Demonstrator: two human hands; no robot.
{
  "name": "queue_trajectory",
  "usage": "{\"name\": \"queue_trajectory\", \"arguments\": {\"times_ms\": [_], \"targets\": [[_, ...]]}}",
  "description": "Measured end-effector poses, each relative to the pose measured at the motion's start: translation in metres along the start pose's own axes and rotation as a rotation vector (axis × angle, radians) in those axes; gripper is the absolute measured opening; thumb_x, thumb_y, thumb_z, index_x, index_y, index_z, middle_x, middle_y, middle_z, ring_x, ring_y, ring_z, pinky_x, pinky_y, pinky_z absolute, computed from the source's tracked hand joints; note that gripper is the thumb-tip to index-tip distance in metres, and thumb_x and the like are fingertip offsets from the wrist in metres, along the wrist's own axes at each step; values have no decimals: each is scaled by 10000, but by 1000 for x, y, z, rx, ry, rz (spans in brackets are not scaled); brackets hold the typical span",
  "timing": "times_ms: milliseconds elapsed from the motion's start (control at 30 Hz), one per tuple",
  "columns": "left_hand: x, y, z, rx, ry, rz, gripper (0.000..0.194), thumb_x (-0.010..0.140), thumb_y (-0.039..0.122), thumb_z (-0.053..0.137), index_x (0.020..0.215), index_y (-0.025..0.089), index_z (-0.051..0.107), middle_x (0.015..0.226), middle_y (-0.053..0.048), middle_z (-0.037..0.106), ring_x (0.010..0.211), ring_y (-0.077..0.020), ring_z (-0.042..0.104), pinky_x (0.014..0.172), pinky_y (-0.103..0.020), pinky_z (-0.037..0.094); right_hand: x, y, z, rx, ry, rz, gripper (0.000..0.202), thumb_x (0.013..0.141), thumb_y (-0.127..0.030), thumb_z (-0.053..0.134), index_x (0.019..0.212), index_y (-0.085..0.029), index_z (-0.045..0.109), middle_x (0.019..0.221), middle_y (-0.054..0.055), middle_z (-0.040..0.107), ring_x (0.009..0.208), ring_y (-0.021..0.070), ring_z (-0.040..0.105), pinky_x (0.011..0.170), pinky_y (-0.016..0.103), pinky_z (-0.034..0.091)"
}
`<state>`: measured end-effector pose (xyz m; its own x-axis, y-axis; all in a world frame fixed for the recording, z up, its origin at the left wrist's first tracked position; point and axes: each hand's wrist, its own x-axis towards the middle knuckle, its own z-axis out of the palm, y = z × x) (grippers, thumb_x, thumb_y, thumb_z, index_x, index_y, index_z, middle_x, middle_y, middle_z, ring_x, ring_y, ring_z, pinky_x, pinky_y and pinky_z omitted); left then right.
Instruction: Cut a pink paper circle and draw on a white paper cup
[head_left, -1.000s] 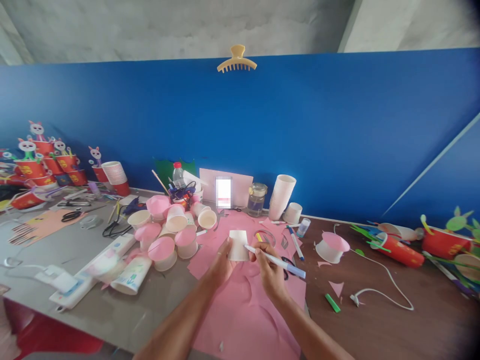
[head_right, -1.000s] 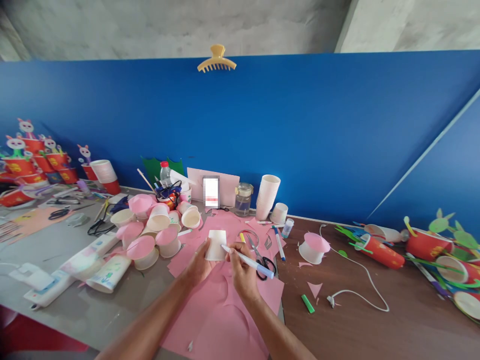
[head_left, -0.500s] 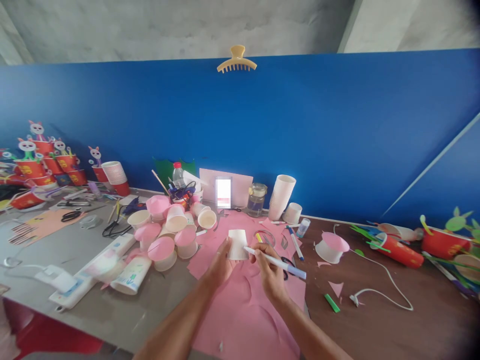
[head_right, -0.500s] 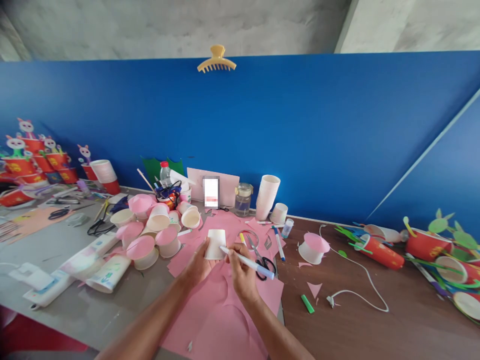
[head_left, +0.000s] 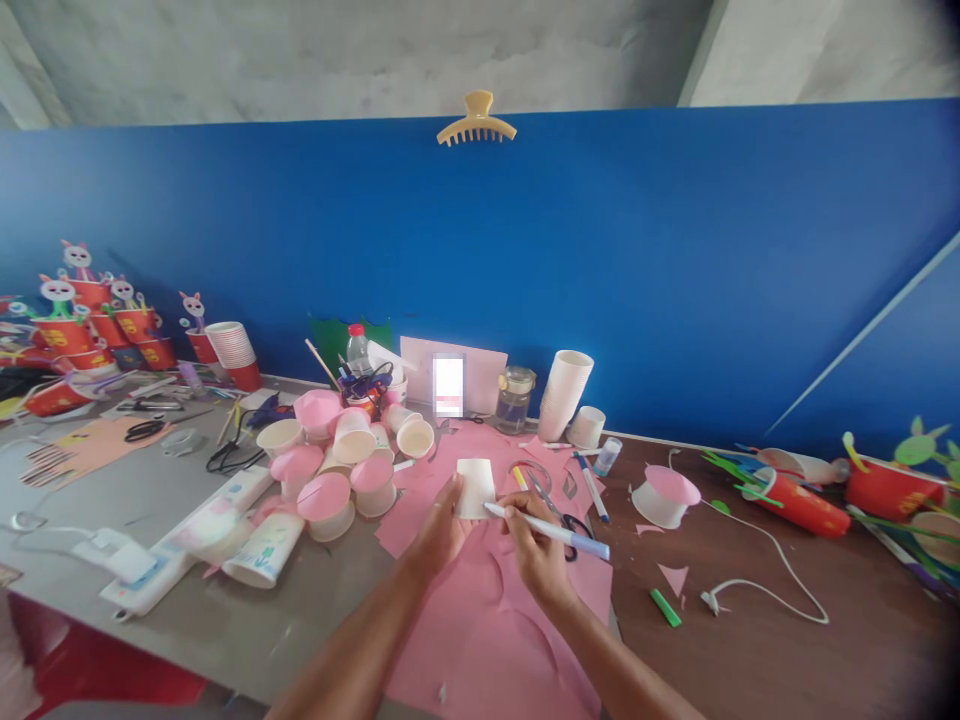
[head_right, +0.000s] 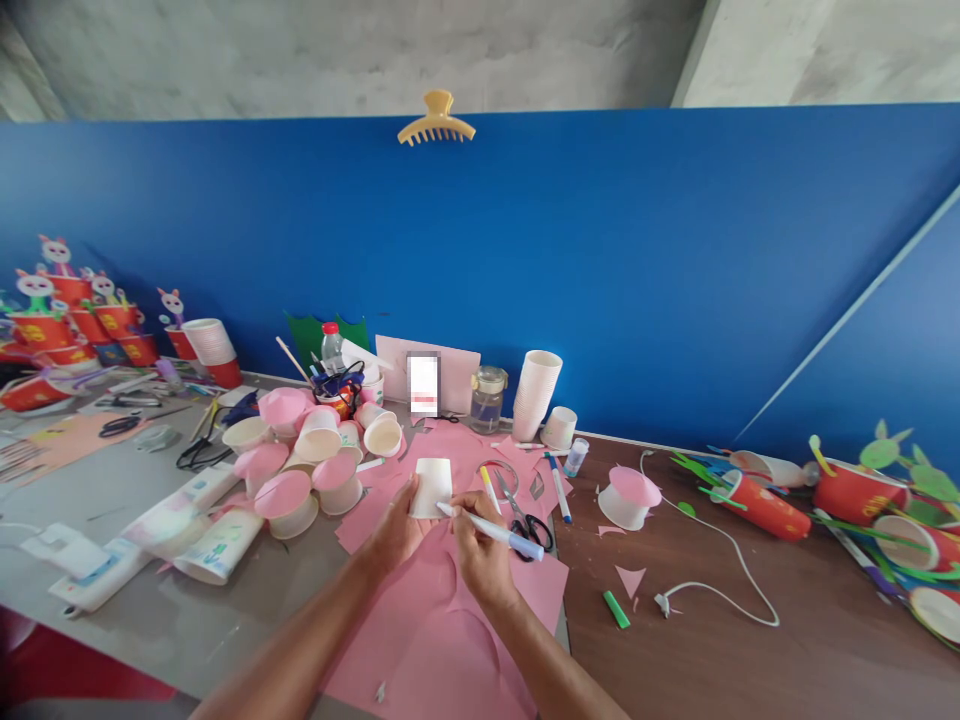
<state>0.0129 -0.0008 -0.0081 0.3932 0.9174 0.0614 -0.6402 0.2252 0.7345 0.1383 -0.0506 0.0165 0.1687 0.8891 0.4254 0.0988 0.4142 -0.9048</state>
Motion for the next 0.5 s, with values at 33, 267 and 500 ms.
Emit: {"name": "queue_trajectory", "arguments": {"times_ms": [33, 267, 500], "targets": [[0, 0, 0, 4, -11, 2, 513, 814, 586, 525, 910, 101, 662, 836, -109, 672, 949, -259, 596, 876, -372, 415, 0, -1, 0, 12, 1, 10, 167, 841, -314, 523, 718, -218, 581, 574, -8, 518, 526, 157, 489, 482, 278, 393], [2, -4, -5, -33, 37, 15, 451, 811, 550, 560, 928, 123, 644, 859, -84, 663, 919, -237, 593, 874, -371, 417, 1, -2, 0, 29, -13, -20, 191, 852, -380, 534, 832, -202, 601, 642, 10, 587, 591, 163, 554, 539, 282, 447], [1, -3, -2, -4, 9, 11, 444, 847, 542, 501, 890, 126, 649, 790, -66, 645, 827, -222, 595, 818, -361, 432, 0, -1, 1, -29, -9, -14, 154, 846, -351, 529, 809, -229, 614, 643, 14, 579, 572, 177, 530, 501, 291, 415]]}}
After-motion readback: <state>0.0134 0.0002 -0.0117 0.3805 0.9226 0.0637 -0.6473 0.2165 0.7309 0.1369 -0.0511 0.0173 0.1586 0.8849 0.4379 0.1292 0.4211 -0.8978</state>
